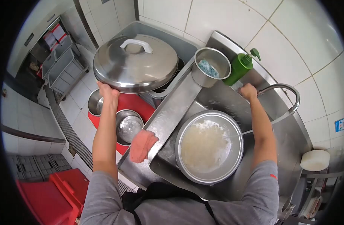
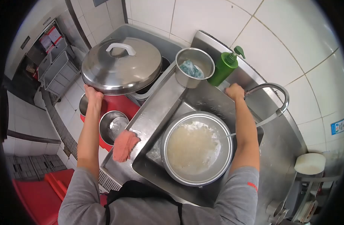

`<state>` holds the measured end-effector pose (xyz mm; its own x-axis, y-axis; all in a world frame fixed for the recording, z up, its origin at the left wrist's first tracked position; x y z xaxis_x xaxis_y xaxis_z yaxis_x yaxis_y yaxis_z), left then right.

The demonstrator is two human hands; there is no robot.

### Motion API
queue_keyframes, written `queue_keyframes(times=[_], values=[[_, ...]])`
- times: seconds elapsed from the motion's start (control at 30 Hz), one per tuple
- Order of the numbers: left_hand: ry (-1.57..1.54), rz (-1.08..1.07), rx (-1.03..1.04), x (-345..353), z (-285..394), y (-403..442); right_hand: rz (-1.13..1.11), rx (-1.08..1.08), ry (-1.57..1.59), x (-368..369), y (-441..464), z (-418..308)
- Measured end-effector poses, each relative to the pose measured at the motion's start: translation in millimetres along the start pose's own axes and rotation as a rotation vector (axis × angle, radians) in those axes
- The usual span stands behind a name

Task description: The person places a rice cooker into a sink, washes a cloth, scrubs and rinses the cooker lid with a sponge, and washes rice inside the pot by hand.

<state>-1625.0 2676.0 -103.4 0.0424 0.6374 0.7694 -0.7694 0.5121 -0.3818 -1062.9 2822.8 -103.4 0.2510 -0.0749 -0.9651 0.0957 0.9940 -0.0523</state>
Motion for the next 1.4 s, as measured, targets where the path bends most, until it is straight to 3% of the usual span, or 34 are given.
queue_keyframes(times=[0.03,0.1,0.13,0.17,0.23,0.27,0.37,0.4,0.43,0.47,0.53,0.57,0.67,0.73,0.77,0.83,0.9,0.93,1.0,1.07,1.23,1.3,1.4], values=[[0.02,0.034,-0.013,2.3,-5.4,-3.2,-0.014,0.007,-0.005,1.2,-5.2,1.3],[0.046,0.058,-0.025,1.6,-15.9,-4.9,0.144,0.164,0.542,-6.1,-15.1,12.2],[0.056,0.076,-0.024,2.9,-21.5,-4.9,0.169,0.096,0.802,3.9,-10.7,18.8],[0.055,0.069,-0.033,2.8,-27.3,-2.7,0.176,0.106,0.799,6.6,-9.7,22.1],[0.021,0.005,-0.073,-6.9,-37.2,11.0,0.888,0.074,0.826,-19.2,-33.1,9.8],[0.009,-0.039,-0.098,-13.1,-42.2,23.5,0.938,-0.025,0.978,-46.3,-46.7,-6.0],[0.092,0.012,-0.118,-20.3,-50.3,32.2,0.718,-0.426,0.814,-125.4,-67.5,-73.1],[0.096,0.001,-0.128,-26.7,-54.8,39.9,0.61,-0.632,0.714,-137.9,-58.3,-97.8],[0.134,-0.042,-0.136,-31.2,-58.1,47.5,0.693,-0.738,0.547,-139.6,-45.0,-121.5],[0.165,-0.088,-0.138,-30.3,-58.7,50.2,0.55,-0.882,0.498,-138.7,-31.9,-143.0],[0.162,-0.066,-0.188,-31.5,-55.5,45.8,0.28,-0.822,0.203,-97.0,6.3,-173.7],[0.123,-0.091,-0.223,-38.3,-55.8,57.4,0.026,-0.724,-0.04,-94.7,9.0,-179.6],[0.259,-0.033,-0.315,-37.3,-37.5,43.0,0.016,-0.605,-0.098,-99.9,22.3,-172.0],[0.348,-0.066,-0.298,-48.2,-26.3,47.7,0.214,-0.367,-0.23,-123.7,13.7,-161.9],[0.445,-0.107,-0.278,-54.5,-20.5,48.0,0.208,-0.371,-0.237,-120.1,11.4,-163.7],[0.474,-0.114,-0.235,-56.9,-6.6,24.7,0.426,-0.38,-0.303,-117.1,9.1,-171.9],[0.449,-0.175,-0.091,-52.2,10.7,-13.2,0.396,-0.454,-0.299,-104.0,13.3,-187.7],[0.454,-0.166,-0.087,-53.2,19.7,-30.3,0.279,-0.534,-0.281,-91.1,17.4,-195.7],[0.472,-0.388,-0.056,-50.5,36.0,-65.6,0.053,-0.595,-0.398,-73.9,20.7,-204.7],[0.542,-0.47,-0.007,-52.5,47.9,-103.9,0.035,-0.455,-0.426,-71.6,25.2,-208.6],[0.733,-0.768,-0.002,-78.1,46.5,-180.5,0.197,-0.486,-0.562,-58.6,43.0,-204.3],[0.724,-0.834,-0.005,-83.9,34.8,-201.1,0.048,-0.528,-0.599,-62.4,42.0,-209.4],[0.706,-0.981,-0.056,-84.3,20.6,-217.8,-0.021,-0.455,-0.404,-52.3,54.2,-213.0]])
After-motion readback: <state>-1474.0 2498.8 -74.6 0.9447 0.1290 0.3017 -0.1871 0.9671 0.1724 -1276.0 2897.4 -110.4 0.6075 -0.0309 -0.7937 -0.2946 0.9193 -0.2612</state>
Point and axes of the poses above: each hand's wrist, its own y-axis towards the middle knuckle, its own x-axis out of the palm, z = x × y, the point moved 3 cm from there along y, towards the middle knuckle, and after that the axes turned 13 degrees about -y, right-handed, at the moved point
